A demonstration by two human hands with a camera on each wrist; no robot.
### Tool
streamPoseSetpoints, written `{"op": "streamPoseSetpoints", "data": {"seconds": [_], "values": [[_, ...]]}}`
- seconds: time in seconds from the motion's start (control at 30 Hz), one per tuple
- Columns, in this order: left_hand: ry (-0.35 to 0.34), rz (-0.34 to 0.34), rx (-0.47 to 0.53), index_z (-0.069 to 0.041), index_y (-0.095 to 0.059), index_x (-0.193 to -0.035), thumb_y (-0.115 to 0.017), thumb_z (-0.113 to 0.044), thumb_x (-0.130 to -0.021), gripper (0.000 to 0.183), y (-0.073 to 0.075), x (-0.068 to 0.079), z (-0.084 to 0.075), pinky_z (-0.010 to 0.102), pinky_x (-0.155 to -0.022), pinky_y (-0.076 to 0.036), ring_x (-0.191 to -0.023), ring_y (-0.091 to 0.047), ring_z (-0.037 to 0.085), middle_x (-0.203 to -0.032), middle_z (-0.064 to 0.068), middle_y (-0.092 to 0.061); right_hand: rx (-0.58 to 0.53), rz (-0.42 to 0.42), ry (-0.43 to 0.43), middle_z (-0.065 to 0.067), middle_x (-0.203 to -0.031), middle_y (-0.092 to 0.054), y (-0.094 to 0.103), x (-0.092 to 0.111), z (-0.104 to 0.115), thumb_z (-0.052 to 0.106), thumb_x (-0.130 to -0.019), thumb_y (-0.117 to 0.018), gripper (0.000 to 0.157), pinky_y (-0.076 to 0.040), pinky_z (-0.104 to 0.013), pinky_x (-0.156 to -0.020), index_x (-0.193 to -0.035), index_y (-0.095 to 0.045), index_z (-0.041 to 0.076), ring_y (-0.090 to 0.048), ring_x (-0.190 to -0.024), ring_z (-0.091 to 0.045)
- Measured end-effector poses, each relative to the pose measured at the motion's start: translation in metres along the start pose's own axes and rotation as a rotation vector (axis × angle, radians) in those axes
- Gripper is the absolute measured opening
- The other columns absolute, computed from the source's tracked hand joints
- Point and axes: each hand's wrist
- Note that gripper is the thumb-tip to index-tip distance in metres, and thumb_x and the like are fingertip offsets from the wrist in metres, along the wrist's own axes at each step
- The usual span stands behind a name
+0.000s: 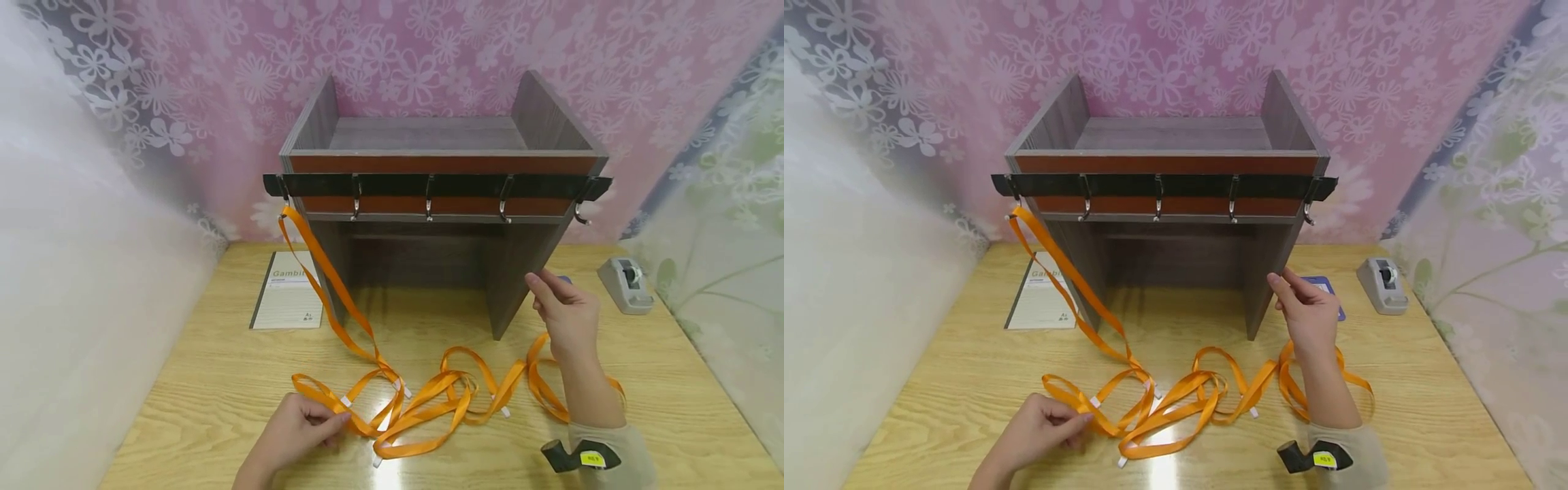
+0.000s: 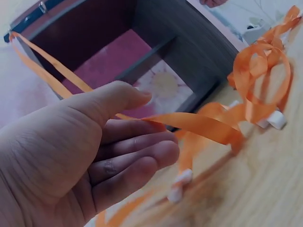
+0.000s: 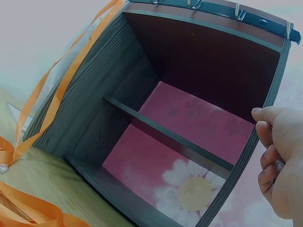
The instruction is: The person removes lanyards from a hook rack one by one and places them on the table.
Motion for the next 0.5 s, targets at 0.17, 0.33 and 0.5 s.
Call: {"op": "streamPoseSetpoints", "data": {"seconds": [0.17,0.33,0.5], "values": [[-0.073,0.007,0.055,-0.003,-0.081,-0.086,-0.074,-0.031,-0.092,0.029,0.005,-0.001,-0.007,0.035,-0.055,-0.063,-0.06,-0.072,0.018,-0.074,0.014,-0.075,-0.002,-0.011,0.045,0.005,-0.073,-0.072,0.001,-0.001,-0.003,0.008,-0.084,-0.08,0.022,-0.049,-0.011,-0.049,-0.105,-0.079,0.002,-0.053,-0.052,-0.006],[-0.079,-0.033,0.088,-0.001,-0.08,-0.094,-0.074,-0.028,-0.091,0.028,0.007,-0.004,-0.013,0.033,-0.06,-0.064,-0.066,-0.074,0.016,-0.085,0.016,-0.077,-0.014,-0.02,0.053,0.005,-0.07,-0.071,0.001,-0.002,-0.003,0.006,-0.085,-0.079,0.018,-0.048,-0.011,-0.047,-0.102,-0.079,0.002,-0.052,-0.051,-0.006],[-0.083,-0.07,0.06,0.0,-0.079,-0.096,-0.075,-0.026,-0.091,0.027,0.007,-0.004,-0.02,0.029,-0.059,-0.063,-0.066,-0.074,0.016,-0.085,0.016,-0.077,-0.005,-0.017,0.017,0.004,-0.072,-0.068,-0.001,0.0,-0.002,0.01,-0.084,-0.081,0.023,-0.048,-0.011,-0.049,-0.105,-0.079,0.003,-0.05,-0.054,-0.007]]}}
Point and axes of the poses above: each hand's wrist, its own x-axis away from the middle knuckle, its own y-axis out of the back of the hand, z = x × y
